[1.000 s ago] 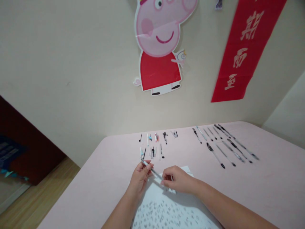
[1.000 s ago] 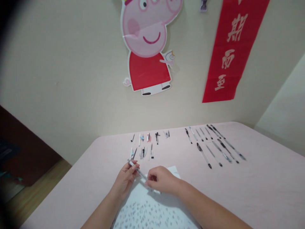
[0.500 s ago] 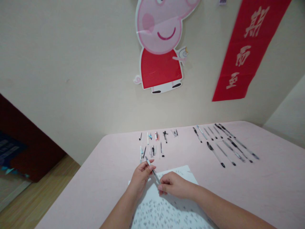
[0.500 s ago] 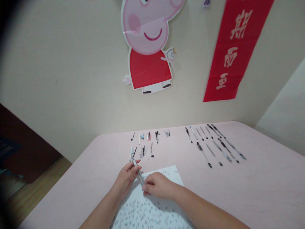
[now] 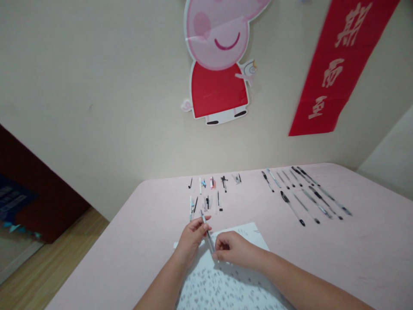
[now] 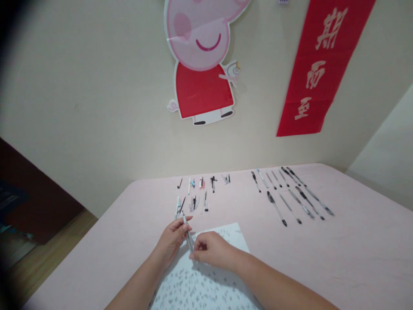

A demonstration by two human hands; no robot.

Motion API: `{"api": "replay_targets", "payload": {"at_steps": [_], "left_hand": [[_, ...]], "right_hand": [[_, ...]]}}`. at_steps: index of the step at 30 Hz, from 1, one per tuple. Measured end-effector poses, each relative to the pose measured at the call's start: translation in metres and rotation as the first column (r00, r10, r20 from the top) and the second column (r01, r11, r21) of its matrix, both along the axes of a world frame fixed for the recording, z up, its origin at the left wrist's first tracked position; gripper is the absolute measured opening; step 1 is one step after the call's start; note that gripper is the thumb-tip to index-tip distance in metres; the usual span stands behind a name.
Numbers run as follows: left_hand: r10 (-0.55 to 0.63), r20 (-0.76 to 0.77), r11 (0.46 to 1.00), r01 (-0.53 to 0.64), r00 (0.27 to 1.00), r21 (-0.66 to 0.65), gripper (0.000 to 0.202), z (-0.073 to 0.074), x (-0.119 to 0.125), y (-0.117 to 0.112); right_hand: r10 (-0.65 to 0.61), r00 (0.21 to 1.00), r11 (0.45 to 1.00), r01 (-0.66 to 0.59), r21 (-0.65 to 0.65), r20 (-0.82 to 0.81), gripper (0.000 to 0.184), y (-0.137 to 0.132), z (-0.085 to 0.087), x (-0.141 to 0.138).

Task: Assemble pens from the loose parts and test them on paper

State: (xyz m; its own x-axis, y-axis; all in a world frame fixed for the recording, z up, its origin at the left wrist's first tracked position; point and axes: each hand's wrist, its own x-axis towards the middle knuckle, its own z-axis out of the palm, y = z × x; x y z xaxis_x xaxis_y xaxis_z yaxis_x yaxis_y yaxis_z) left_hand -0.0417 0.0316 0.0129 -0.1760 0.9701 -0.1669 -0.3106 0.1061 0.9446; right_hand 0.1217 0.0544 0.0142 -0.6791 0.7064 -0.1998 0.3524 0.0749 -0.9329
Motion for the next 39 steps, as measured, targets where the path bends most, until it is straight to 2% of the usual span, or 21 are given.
{"api": "replay_targets", "payload": {"at_steps": [8,13,24,39], "left_hand": [[-0.053,-0.065,0.999,0.052,0.997,-0.009,0.045,0.001,0.002,-0.002],[-0.067,-0.047,0.998,0.067,0.997,-0.009,0.046,0.002,0.002,-0.003],[-0.12,0.039,0.992,0.121,0.992,-0.019,0.048,0.011,0.003,-0.006],[-0.154,0.108,0.988,0.154,0.982,0.007,0.048,0.014,0.003,-0.006]], "right_hand": [[-0.006,0.996,0.994,-0.004,0.111,0.087,0.022,-0.007,0.003,-0.003],[0.019,0.995,1.0,-0.02,0.005,0.099,0.02,-0.009,0.011,-0.003],[0.12,0.991,0.972,-0.129,-0.199,-0.055,0.013,-0.008,0.015,0.002],[0.179,0.973,0.944,-0.212,-0.252,-0.149,0.019,-0.005,0.006,0.003]]}}
